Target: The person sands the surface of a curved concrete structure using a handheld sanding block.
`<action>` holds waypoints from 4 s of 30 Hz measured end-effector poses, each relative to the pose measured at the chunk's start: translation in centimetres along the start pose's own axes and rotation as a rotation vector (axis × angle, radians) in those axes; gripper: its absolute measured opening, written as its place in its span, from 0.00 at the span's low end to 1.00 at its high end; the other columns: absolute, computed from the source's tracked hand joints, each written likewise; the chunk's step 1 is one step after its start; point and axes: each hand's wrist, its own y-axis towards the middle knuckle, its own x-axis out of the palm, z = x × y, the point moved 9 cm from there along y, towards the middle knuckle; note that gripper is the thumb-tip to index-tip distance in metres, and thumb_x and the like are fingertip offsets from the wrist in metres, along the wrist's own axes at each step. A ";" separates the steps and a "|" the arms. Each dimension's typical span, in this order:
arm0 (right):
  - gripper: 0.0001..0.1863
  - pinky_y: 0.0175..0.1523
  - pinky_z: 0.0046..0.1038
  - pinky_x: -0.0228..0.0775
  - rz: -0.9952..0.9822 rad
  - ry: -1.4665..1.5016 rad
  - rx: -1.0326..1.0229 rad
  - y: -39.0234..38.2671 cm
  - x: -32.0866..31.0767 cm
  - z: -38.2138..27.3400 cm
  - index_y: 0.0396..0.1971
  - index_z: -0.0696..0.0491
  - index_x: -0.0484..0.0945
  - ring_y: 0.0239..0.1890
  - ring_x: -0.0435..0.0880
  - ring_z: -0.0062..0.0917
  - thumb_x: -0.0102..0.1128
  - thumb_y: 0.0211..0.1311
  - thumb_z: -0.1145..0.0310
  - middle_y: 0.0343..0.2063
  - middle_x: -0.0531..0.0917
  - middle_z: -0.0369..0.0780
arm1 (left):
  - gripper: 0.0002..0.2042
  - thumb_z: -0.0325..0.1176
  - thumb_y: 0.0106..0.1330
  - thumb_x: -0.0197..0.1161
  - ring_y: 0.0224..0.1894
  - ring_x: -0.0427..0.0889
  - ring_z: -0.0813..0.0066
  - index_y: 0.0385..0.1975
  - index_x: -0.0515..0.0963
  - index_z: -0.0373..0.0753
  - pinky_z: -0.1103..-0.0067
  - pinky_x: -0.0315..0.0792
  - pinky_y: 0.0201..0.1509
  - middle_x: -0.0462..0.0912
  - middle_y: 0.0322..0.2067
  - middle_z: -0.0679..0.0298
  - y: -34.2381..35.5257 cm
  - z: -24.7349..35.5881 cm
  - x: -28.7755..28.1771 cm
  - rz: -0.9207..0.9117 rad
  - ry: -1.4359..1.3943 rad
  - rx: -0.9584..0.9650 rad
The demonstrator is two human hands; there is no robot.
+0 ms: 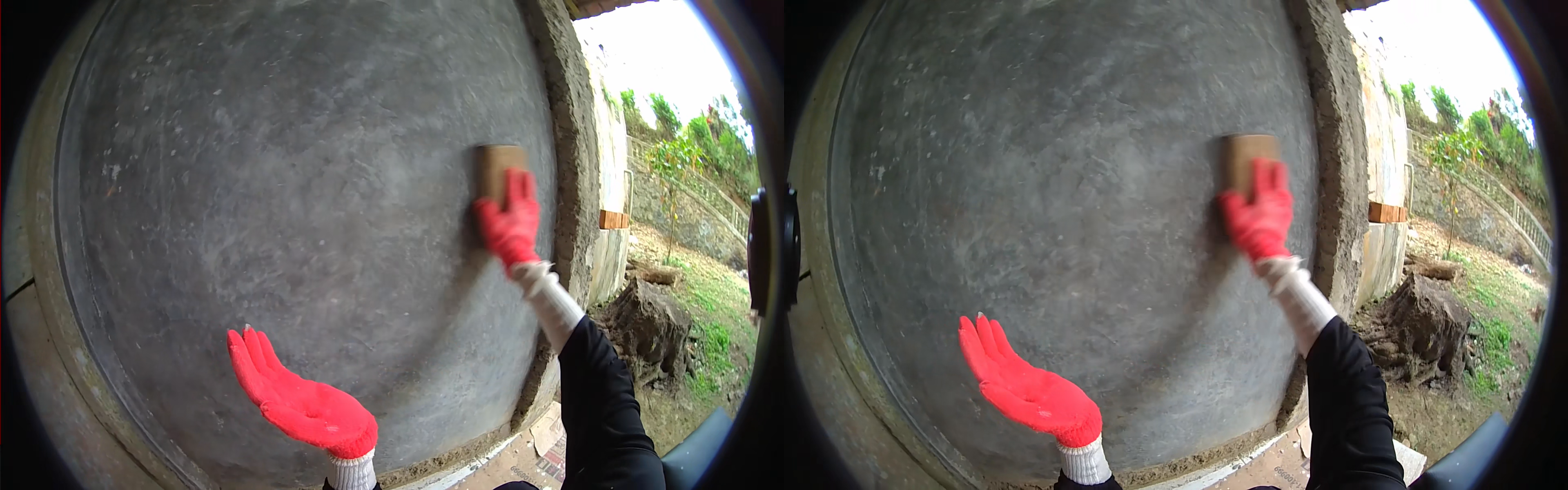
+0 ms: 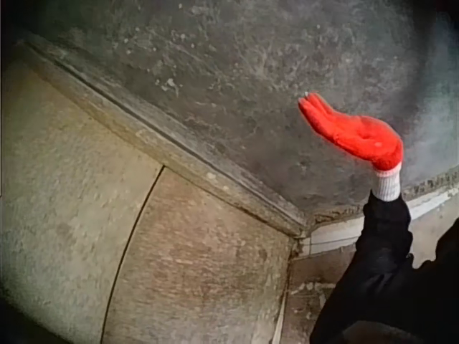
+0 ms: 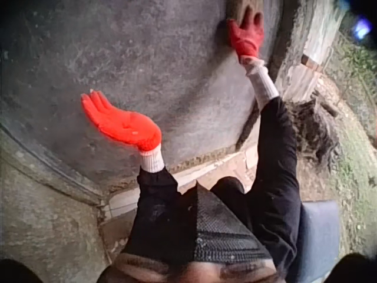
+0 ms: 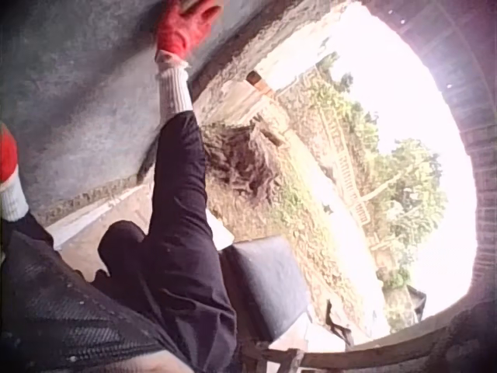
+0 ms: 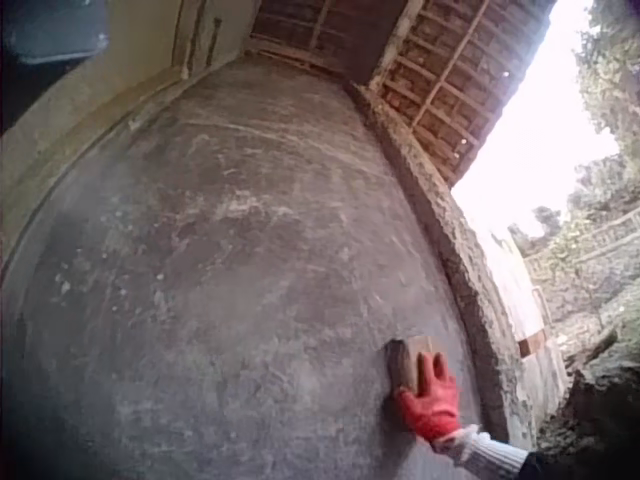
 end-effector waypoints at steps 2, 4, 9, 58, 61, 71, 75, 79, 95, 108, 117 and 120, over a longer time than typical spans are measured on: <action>0.40 0.64 0.41 0.62 -0.043 -0.001 0.570 2.6 -1.0 6.1 0.64 0.50 0.67 0.60 0.70 0.54 0.63 0.53 0.46 0.64 0.63 0.57 | 0.34 0.55 0.73 0.32 0.69 0.57 0.47 0.67 0.56 0.30 0.58 0.48 0.74 0.56 0.69 0.48 0.3 -0.1 -0.3 0.029 -0.015 -0.011; 0.41 0.64 0.41 0.62 -0.064 0.036 0.516 3.1 -0.6 3.5 0.65 0.49 0.66 0.60 0.70 0.55 0.63 0.53 0.46 0.65 0.62 0.56 | 0.34 0.54 0.74 0.31 0.69 0.57 0.47 0.67 0.56 0.30 0.58 0.48 0.74 0.57 0.68 0.49 0.2 -0.4 -0.4 0.056 -0.029 -0.020; 0.36 0.55 0.42 0.71 -0.361 0.287 -0.719 -3.0 0.1 -22.9 0.58 0.40 0.72 0.54 0.75 0.44 0.66 0.45 0.50 0.60 0.70 0.48 | 0.34 0.54 0.74 0.30 0.68 0.60 0.48 0.66 0.57 0.29 0.58 0.49 0.73 0.58 0.68 0.48 -1.7 -2.6 0.2 0.073 -0.071 -0.145; 0.42 0.64 0.40 0.64 -0.010 0.082 0.648 7.5 -0.2 10.1 0.66 0.48 0.63 0.61 0.69 0.51 0.60 0.54 0.43 0.65 0.62 0.51 | 0.33 0.52 0.74 0.31 0.67 0.62 0.53 0.65 0.60 0.29 0.60 0.51 0.72 0.60 0.67 0.50 -6.9 -5.9 3.3 0.071 -0.123 -0.342; 0.41 0.64 0.42 0.63 -0.088 -0.059 0.462 5.1 0.7 7.3 0.67 0.47 0.63 0.62 0.68 0.52 0.60 0.55 0.44 0.65 0.64 0.51 | 0.33 0.52 0.74 0.30 0.67 0.62 0.53 0.65 0.60 0.29 0.61 0.51 0.73 0.60 0.67 0.50 -7.0 -6.2 3.1 0.099 -0.135 -0.345; 0.33 0.57 0.49 0.69 -0.339 0.247 -0.738 -8.2 -1.1 -10.0 0.52 0.42 0.76 0.54 0.74 0.50 0.68 0.40 0.51 0.54 0.73 0.49 | 0.33 0.52 0.74 0.31 0.67 0.61 0.51 0.65 0.59 0.29 0.60 0.51 0.73 0.60 0.67 0.50 -5.7 -5.6 2.1 0.037 -0.031 -0.264; 0.41 0.66 0.40 0.60 -0.044 -0.035 0.144 -2.5 -0.8 9.2 0.66 0.51 0.63 0.64 0.64 0.51 0.62 0.54 0.50 0.65 0.61 0.56 | 0.33 0.52 0.74 0.31 0.67 0.61 0.51 0.65 0.59 0.29 0.60 0.52 0.72 0.60 0.67 0.50 -4.5 -5.8 1.1 0.035 -0.056 -0.199; 0.40 0.65 0.41 0.61 -0.015 0.010 0.131 -6.3 -0.6 3.9 0.64 0.56 0.65 0.64 0.65 0.50 0.63 0.53 0.52 0.63 0.64 0.57 | 0.33 0.52 0.74 0.31 0.67 0.62 0.51 0.65 0.59 0.29 0.60 0.52 0.72 0.60 0.67 0.49 -5.4 -6.9 0.7 0.017 -0.055 -0.274; 0.41 0.62 0.46 0.62 -0.102 -0.117 0.306 -23.5 -4.4 5.1 0.62 0.60 0.65 0.60 0.66 0.58 0.66 0.47 0.57 0.59 0.64 0.63 | 0.32 0.57 0.74 0.31 0.68 0.59 0.42 0.71 0.52 0.43 0.53 0.54 0.71 0.55 0.69 0.46 -8.7 -5.9 2.8 -0.297 -0.084 -0.036; 0.45 0.63 0.47 0.62 -0.104 -0.153 0.668 -32.3 -6.3 14.5 0.65 0.58 0.62 0.63 0.63 0.58 0.67 0.47 0.56 0.64 0.60 0.59 | 0.31 0.60 0.73 0.32 0.66 0.60 0.40 0.72 0.47 0.55 0.50 0.60 0.67 0.52 0.69 0.44 -5.4 -3.0 1.6 -0.359 0.020 0.280; 0.31 0.53 0.55 0.69 -0.564 0.484 -0.415 -34.5 -5.7 -8.0 0.53 0.29 0.75 0.52 0.72 0.49 0.68 0.42 0.50 0.53 0.71 0.40 | 0.30 0.59 0.73 0.33 0.66 0.60 0.40 0.72 0.50 0.54 0.50 0.60 0.67 0.54 0.68 0.44 -8.5 -2.6 5.8 -0.302 -0.002 -0.112; 0.36 0.55 0.54 0.68 -0.406 0.270 -0.186 -31.4 -6.2 -2.1 0.58 0.37 0.72 0.54 0.70 0.51 0.68 0.42 0.52 0.52 0.70 0.47 | 0.31 0.59 0.73 0.33 0.67 0.59 0.40 0.72 0.50 0.52 0.50 0.59 0.68 0.54 0.68 0.44 -8.2 -2.8 5.1 -0.317 -0.041 -0.011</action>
